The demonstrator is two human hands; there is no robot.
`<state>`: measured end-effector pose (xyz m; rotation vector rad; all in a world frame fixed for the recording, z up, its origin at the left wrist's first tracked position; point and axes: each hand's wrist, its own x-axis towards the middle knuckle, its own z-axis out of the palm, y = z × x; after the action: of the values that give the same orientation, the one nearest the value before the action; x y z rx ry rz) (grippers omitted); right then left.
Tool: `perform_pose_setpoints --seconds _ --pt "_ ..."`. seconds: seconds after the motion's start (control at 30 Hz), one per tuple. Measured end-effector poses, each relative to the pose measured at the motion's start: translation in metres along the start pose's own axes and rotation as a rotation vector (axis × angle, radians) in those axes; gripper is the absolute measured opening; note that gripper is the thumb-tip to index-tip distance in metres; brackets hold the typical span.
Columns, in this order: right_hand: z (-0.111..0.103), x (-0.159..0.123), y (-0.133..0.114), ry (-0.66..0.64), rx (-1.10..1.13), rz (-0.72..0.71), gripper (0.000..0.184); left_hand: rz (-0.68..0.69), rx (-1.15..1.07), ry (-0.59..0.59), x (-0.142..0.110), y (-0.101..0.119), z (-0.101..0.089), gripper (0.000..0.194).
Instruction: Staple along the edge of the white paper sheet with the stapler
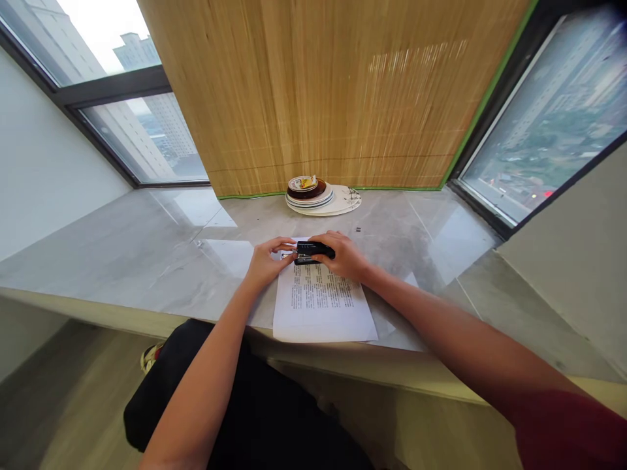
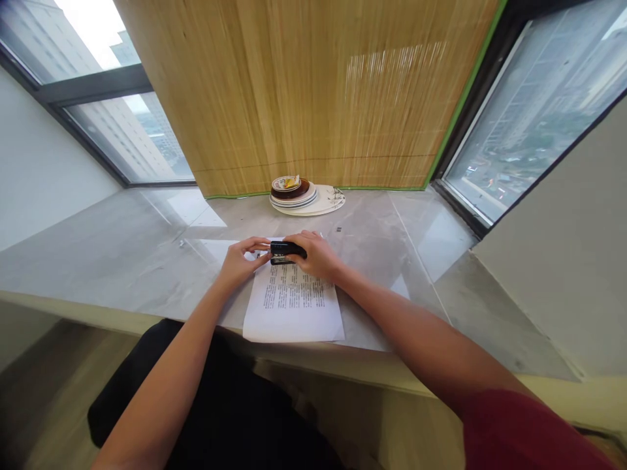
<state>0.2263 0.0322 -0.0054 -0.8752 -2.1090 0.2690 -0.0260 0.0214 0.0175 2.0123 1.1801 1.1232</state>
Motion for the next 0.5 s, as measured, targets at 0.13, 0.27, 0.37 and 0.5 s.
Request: perform_pose_setpoints --seconds 0.13,0.27,0.37,0.5 --pt "-0.0004 -0.0004 -0.0006 0.085 0.055 -0.032 0.033 -0.013 -0.095 -0.049 0.0013 -0.005 -0.0001 0.042" --pt "-0.0006 -0.0009 -0.0004 0.127 0.087 -0.07 0.032 -0.03 -0.148 -0.048 0.0038 -0.0098 -0.001 0.044" --pt "-0.0006 -0.0011 -0.0008 0.149 0.091 -0.099 0.03 -0.039 -0.189 -0.054 0.0044 -0.0106 -0.0014 0.044" --pt "-0.0012 -0.0009 -0.0012 0.177 0.094 -0.123 0.028 -0.046 -0.233 -0.054 0.0043 -0.0094 -0.0021 0.043"
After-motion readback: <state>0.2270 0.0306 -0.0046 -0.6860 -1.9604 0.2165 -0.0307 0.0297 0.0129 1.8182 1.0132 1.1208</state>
